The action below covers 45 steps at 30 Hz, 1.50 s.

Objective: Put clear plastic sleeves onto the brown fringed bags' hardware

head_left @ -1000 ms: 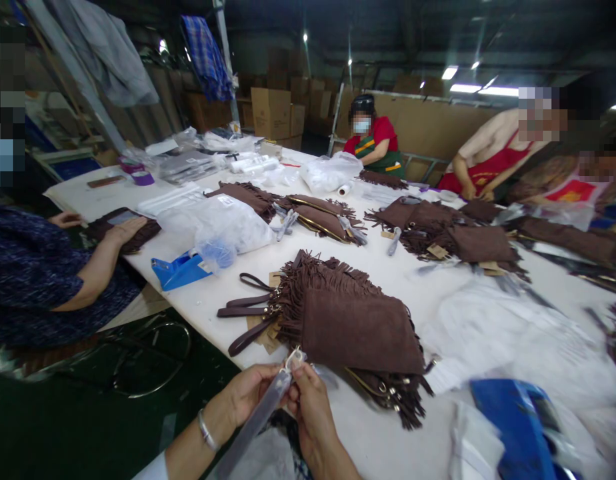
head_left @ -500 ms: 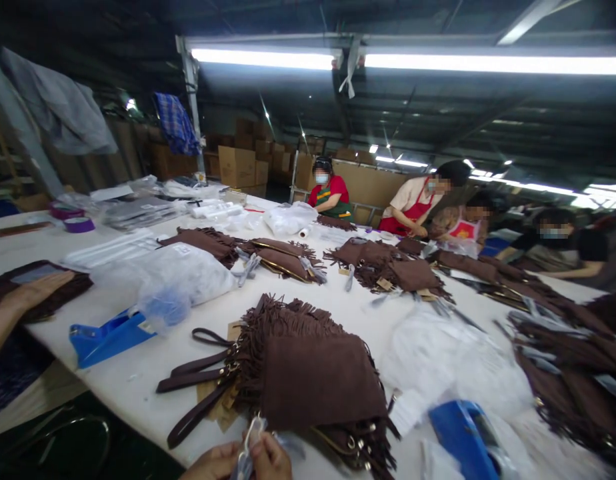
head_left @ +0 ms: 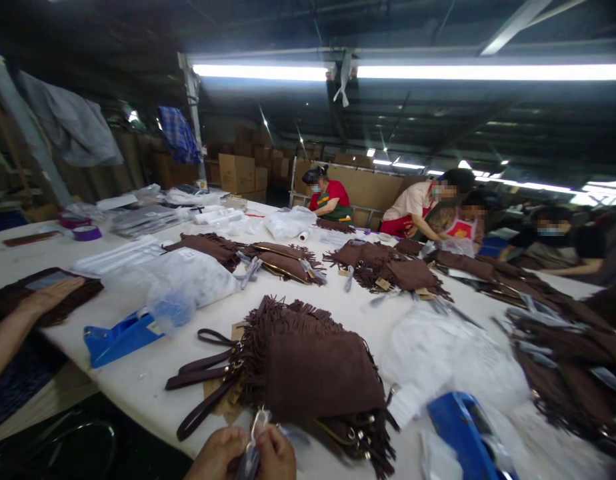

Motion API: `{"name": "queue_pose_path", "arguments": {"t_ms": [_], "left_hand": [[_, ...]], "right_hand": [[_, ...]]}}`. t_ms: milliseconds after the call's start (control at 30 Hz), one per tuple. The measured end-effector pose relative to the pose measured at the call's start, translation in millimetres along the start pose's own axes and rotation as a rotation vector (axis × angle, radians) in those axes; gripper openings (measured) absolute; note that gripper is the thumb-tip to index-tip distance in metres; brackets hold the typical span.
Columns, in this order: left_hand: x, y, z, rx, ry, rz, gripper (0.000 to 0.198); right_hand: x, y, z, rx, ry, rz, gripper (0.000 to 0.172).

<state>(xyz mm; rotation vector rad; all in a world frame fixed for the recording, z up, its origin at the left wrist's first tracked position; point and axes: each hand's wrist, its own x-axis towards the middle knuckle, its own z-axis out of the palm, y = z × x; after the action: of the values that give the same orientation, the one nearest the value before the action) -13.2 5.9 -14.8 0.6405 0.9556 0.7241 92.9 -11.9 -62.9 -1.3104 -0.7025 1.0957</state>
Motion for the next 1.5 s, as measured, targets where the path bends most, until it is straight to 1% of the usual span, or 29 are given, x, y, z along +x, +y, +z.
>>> {"name": "queue_pose_path", "arguments": {"t_ms": [100,200,233,300,400,467,567,667,733,767,833,867,933,1000,1033,1100,1200,1300,1367,1400,1433,1500], "left_hand": [[4,-9,-6.2,0.024,0.034,0.052,0.044],[7,-15,-9.3,0.176,0.070,0.121,0.051],[6,-14,-9.0,0.222,0.087,0.121,0.050],[3,-11,-6.4,0.270,0.078,0.085,0.043],[-3,-1,0.0,0.274,-0.002,0.009,0.033],[-5,5,3.7,0.262,-0.039,-0.021,0.031],[-7,10,3.6,0.245,-0.104,-0.043,0.029],[-9,10,-4.6,0.206,-0.134,-0.030,0.029],[-10,7,-11.0,0.131,-0.124,-0.032,0.032],[-11,6,-13.3,0.088,-0.112,-0.041,0.034],[-12,3,-14.4,0.028,-0.092,-0.072,0.039],[-12,3,-13.0,0.017,-0.084,-0.085,0.042],[-9,3,-6.8,0.023,-0.071,-0.098,0.047],[-3,5,2.2,0.063,-0.044,-0.078,0.050],[0,6,6.8,0.104,-0.018,-0.053,0.051],[8,11,15.2,0.202,0.030,0.007,0.049],[16,23,24.3,0.297,0.057,0.061,0.043],[14,45,32.5,0.316,0.019,0.082,0.035],[9,59,39.1,0.311,-0.039,0.083,0.031],[5,64,42.4,0.304,-0.083,0.078,0.030],[2,67,45.5,0.295,-0.135,0.070,0.030],[-3,65,49.6,0.281,-0.240,0.038,0.030]], "right_hand": [[-2,-15,4,0.045,0.016,0.079,0.042],[-8,-32,5,0.124,-0.038,0.245,0.042],[-10,-36,5,0.140,-0.059,0.306,0.041],[-12,-39,2,0.153,-0.096,0.408,0.040],[-12,-37,-2,0.165,-0.135,0.521,0.043],[-12,-36,-2,0.177,-0.140,0.557,0.044],[-17,-37,-1,0.196,-0.135,0.559,0.045],[-31,-36,-11,0.201,-0.125,0.538,0.054],[-43,-37,-28,0.137,-0.136,0.500,0.062],[-48,-38,-39,0.087,-0.153,0.474,0.064],[-53,-43,-65,-0.012,-0.177,0.402,0.058],[-54,-47,-79,-0.044,-0.166,0.358,0.053],[-49,-57,-104,-0.071,-0.080,0.264,0.048],[-40,-68,-124,-0.071,0.020,0.210,0.048],[-36,-72,-131,-0.066,0.051,0.209,0.049],[-26,-78,-142,-0.049,0.070,0.235,0.052],[-16,-81,-149,-0.042,0.076,0.289,0.053],[-10,-86,-149,-0.048,0.101,0.360,0.053],[-7,-94,-144,0.007,0.089,0.443,0.053],[-5,-99,-140,0.069,0.069,0.482,0.053],[-3,-103,-135,0.151,0.048,0.511,0.053],[2,-110,-124,0.337,0.024,0.523,0.048]]}}
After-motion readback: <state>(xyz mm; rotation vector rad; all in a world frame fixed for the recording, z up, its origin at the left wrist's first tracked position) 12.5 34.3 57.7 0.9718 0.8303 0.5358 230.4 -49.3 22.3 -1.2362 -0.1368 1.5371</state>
